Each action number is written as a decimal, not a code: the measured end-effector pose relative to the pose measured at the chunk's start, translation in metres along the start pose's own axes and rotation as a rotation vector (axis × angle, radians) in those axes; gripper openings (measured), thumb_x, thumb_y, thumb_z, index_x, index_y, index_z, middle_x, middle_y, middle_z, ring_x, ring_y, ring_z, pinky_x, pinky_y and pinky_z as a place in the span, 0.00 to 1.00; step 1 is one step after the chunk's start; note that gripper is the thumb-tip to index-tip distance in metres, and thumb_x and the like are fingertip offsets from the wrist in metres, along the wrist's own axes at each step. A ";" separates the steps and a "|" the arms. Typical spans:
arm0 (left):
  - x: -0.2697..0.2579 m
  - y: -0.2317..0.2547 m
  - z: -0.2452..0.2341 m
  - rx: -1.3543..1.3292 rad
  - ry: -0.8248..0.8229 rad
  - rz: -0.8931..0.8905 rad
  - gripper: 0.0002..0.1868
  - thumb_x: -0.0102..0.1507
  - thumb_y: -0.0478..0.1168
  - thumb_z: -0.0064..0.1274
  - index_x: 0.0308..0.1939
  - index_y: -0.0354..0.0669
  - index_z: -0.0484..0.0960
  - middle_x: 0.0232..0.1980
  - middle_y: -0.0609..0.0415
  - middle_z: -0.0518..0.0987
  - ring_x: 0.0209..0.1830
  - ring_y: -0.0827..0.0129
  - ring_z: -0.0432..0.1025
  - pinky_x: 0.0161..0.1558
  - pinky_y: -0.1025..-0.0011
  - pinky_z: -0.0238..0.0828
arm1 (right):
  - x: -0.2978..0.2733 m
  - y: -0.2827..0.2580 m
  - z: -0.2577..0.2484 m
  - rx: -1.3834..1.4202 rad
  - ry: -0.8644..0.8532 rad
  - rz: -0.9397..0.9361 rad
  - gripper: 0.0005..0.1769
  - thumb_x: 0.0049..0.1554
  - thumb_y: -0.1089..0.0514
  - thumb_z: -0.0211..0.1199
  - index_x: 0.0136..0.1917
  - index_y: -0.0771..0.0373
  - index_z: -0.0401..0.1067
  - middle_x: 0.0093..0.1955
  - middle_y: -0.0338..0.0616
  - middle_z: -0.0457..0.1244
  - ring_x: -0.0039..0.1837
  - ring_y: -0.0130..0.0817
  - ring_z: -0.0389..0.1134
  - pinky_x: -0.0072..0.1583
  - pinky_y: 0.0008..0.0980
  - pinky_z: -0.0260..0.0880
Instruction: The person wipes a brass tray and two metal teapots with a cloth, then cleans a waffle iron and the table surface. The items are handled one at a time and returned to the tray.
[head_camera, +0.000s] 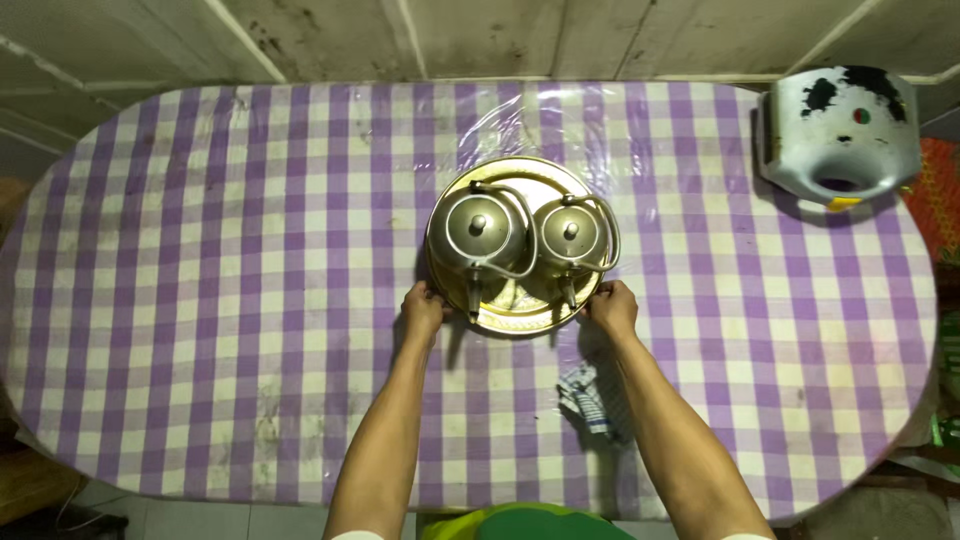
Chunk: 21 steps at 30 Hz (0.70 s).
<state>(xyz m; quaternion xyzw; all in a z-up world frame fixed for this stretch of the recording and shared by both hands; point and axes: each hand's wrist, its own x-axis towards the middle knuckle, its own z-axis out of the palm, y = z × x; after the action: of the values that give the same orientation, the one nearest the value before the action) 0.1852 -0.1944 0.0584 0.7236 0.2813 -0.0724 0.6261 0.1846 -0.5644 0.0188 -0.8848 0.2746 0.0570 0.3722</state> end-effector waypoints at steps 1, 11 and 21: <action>0.003 -0.001 -0.007 -0.013 -0.005 0.006 0.15 0.62 0.23 0.46 0.52 0.31 0.78 0.46 0.47 0.82 0.39 0.67 0.80 0.35 0.73 0.83 | -0.003 -0.003 0.005 0.017 0.014 -0.024 0.12 0.52 0.59 0.65 0.49 0.66 0.77 0.46 0.56 0.72 0.49 0.46 0.73 0.53 0.41 0.72; 0.106 -0.028 -0.067 0.007 -0.036 0.071 0.11 0.63 0.25 0.49 0.49 0.33 0.76 0.47 0.46 0.83 0.40 0.68 0.76 0.38 0.73 0.73 | -0.039 -0.121 0.050 0.289 0.027 0.006 0.13 0.58 0.63 0.61 0.55 0.71 0.77 0.43 0.48 0.72 0.42 0.30 0.71 0.47 0.29 0.71; 0.166 0.002 -0.078 -0.279 -0.148 0.069 0.09 0.67 0.26 0.51 0.51 0.31 0.78 0.46 0.47 0.84 0.40 0.69 0.78 0.41 0.73 0.75 | -0.012 -0.178 0.081 0.481 -0.035 0.018 0.17 0.61 0.63 0.57 0.61 0.70 0.75 0.44 0.46 0.70 0.40 0.27 0.66 0.41 0.29 0.66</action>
<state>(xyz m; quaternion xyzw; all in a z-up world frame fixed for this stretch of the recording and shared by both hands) 0.3051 -0.0684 0.0005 0.6317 0.2168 -0.0642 0.7415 0.2768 -0.4015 0.0765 -0.7671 0.2815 0.0086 0.5764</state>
